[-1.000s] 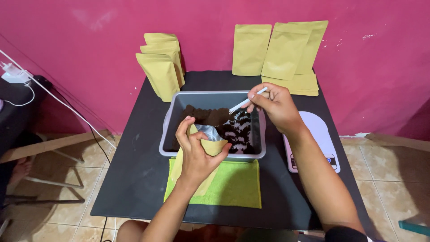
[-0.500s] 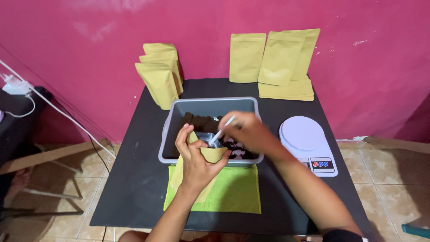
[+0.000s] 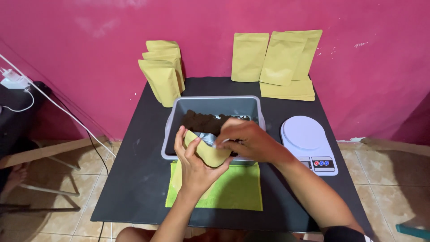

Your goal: Filling yellow coffee bags with ground coffee using a spoon from a plastic container.

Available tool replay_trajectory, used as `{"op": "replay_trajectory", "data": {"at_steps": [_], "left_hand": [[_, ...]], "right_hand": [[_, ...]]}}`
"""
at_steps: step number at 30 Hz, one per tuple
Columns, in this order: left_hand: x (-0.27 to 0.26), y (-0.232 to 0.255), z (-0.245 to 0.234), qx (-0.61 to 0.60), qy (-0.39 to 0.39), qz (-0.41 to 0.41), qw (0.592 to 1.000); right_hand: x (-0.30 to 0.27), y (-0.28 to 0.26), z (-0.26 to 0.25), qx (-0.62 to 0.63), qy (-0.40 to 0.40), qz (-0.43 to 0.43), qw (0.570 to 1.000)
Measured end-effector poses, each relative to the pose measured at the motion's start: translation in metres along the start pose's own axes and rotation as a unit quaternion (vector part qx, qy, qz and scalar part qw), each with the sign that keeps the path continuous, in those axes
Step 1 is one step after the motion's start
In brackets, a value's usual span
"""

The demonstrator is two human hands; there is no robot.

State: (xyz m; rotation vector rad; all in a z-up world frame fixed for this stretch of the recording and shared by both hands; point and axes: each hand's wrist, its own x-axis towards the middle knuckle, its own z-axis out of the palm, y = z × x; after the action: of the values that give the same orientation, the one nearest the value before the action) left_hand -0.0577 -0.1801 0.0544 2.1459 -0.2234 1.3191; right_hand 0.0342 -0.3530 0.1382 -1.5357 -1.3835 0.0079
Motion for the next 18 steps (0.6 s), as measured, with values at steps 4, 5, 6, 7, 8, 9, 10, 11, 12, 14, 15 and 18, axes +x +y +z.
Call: {"op": "replay_trajectory", "data": {"at_steps": [4, 5, 6, 7, 8, 9, 10, 11, 12, 14, 15, 18], "left_hand": [[-0.017, -0.004, -0.008, 0.057, -0.018, -0.017, 0.998], [-0.022, -0.005, -0.009, 0.075, -0.027, -0.025, 0.997], [-0.024, -0.005, -0.012, 0.076, -0.022, -0.027, 0.996], [-0.026, -0.004, -0.014, 0.07, -0.019, -0.028, 0.997], [-0.028, -0.003, -0.016, 0.064, -0.015, -0.027, 0.998], [-0.029, -0.005, -0.017, 0.064, -0.01, -0.026, 0.998], [-0.031, -0.005, -0.017, 0.054, -0.002, -0.023, 0.998], [-0.033, -0.006, -0.018, 0.043, 0.005, -0.02, 0.999], [-0.033, -0.006, -0.017, 0.045, 0.011, -0.023, 0.999], [-0.032, -0.007, -0.016, 0.027, 0.026, -0.012, 0.999], [-0.033, -0.006, -0.015, 0.029, 0.031, -0.014, 0.999], [-0.032, -0.007, -0.011, 0.015, 0.051, -0.023, 0.998]], "right_hand": [[0.004, -0.009, 0.002, -0.05, 0.027, -0.029, 0.998], [0.005, -0.012, 0.002, -0.068, 0.037, -0.027, 0.997], [0.005, -0.01, 0.002, -0.068, 0.033, -0.03, 0.997], [0.004, -0.009, 0.003, -0.068, 0.056, 0.001, 0.996], [0.003, -0.008, 0.002, -0.069, 0.08, 0.03, 0.994], [0.001, -0.003, 0.002, -0.071, 0.076, 0.027, 0.994], [-0.002, 0.003, 0.002, -0.063, 0.118, 0.063, 0.989], [-0.005, 0.008, 0.002, -0.056, 0.16, 0.098, 0.981], [-0.005, 0.007, 0.004, -0.056, 0.154, 0.096, 0.982], [-0.006, 0.005, 0.007, -0.039, 0.216, 0.143, 0.965], [-0.007, 0.001, 0.007, -0.039, 0.211, 0.141, 0.967], [-0.011, -0.007, 0.004, -0.001, 0.251, 0.162, 0.954]]}}
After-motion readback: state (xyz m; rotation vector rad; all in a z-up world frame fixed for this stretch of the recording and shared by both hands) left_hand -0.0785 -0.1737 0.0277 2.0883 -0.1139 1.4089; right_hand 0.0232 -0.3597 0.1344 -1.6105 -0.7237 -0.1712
